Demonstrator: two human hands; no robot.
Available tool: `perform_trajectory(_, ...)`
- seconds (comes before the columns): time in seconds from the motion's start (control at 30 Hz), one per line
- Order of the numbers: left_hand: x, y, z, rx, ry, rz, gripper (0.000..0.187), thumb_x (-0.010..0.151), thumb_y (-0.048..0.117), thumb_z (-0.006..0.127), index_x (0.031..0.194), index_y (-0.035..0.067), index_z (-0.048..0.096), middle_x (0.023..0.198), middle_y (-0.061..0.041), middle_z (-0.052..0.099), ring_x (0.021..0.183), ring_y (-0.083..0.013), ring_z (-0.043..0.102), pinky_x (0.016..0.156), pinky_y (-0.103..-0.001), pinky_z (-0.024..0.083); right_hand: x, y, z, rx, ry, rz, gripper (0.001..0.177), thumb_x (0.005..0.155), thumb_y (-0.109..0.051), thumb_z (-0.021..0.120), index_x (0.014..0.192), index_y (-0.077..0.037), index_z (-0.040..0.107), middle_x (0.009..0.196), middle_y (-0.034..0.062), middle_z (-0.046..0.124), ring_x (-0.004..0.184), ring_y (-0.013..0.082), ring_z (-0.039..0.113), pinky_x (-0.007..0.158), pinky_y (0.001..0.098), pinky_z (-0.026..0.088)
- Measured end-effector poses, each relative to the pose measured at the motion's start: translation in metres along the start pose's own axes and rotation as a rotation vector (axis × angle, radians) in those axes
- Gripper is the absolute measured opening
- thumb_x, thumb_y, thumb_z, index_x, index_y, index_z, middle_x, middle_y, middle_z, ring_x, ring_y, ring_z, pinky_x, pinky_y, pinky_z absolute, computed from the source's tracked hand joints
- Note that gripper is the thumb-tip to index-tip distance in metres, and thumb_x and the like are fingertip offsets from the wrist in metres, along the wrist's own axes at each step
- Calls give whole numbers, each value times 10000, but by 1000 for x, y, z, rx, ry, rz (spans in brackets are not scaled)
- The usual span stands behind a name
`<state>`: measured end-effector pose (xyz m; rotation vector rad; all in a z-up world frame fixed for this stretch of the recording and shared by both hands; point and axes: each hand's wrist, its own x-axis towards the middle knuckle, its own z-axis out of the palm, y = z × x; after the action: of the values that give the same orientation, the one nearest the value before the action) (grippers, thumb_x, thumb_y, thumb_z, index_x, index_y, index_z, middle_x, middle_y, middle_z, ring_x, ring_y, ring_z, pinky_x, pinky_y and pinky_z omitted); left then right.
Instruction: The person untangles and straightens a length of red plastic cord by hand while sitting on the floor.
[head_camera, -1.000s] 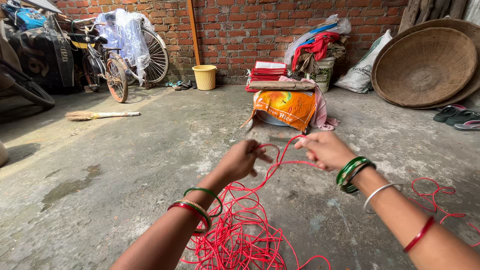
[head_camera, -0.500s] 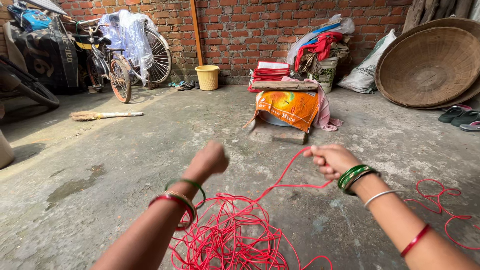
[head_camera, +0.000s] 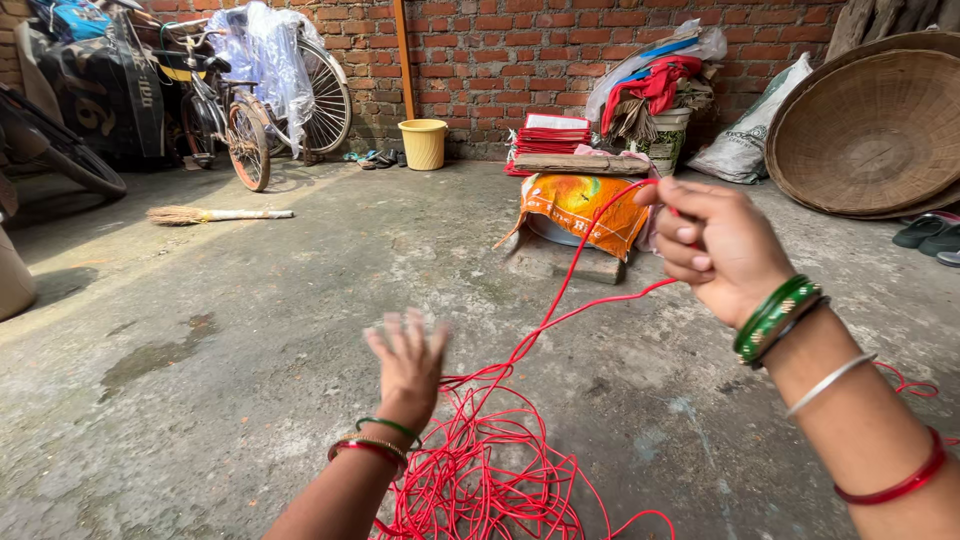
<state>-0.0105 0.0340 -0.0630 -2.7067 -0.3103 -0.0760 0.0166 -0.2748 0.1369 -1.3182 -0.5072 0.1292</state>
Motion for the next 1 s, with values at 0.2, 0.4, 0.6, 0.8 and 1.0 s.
perform_trajectory(0.2, 28, 28, 24, -504, -268, 113, 470, 942, 579, 619, 1255, 237, 702, 1366, -94, 688, 1293, -349, 628, 1092, -632, 408, 9, 8, -26, -7, 56, -80, 242, 1079, -261, 498, 1025, -56, 614, 603, -89, 379, 440, 31, 289, 396, 220, 226)
perform_trajectory(0.4, 72, 14, -10, -663, -41, 249, 574, 947, 657, 563, 1125, 134, 718, 1147, -166, 735, 1049, -361, 699, 901, -513, 554, 37, 97, -82, -833, 186, 41, 305, 985, -172, 530, 1044, -9, 781, 622, 67, 590, 470, 156, 466, 428, 330, 355)
perform_trajectory(0.6, 82, 30, -90, -1090, -193, 393, 560, 920, 590, 650, 1138, 74, 637, 994, -124, 723, 812, -274, 719, 782, -457, 592, 52, 188, -90, -1310, -20, -370, 844, 818, -383, 837, 1480, -35, 446, 1085, 187, 714, 958, 249, 680, 747, 375, 525)
perform_trajectory(0.8, 61, 12, -87, -1517, -334, 804, 547, 863, 297, 805, 1353, 211, 577, 1128, -21, 714, 997, -105, 703, 857, -319, 555, 63, 124, -52, -459, 11, 297, 186, 1000, -304, 584, 1073, -134, 600, 1175, 198, 704, 860, 240, 708, 737, 380, 541)
perform_trajectory(1.0, 60, 2, -76, -1468, -429, 462, 318, 973, 329, 601, 1268, 251, 689, 1158, 59, 704, 934, -127, 719, 789, -338, 557, 52, 62, -69, -283, 245, 170, 204, 1054, -260, 486, 873, -164, 479, 1218, 184, 764, 986, 198, 713, 835, 374, 551)
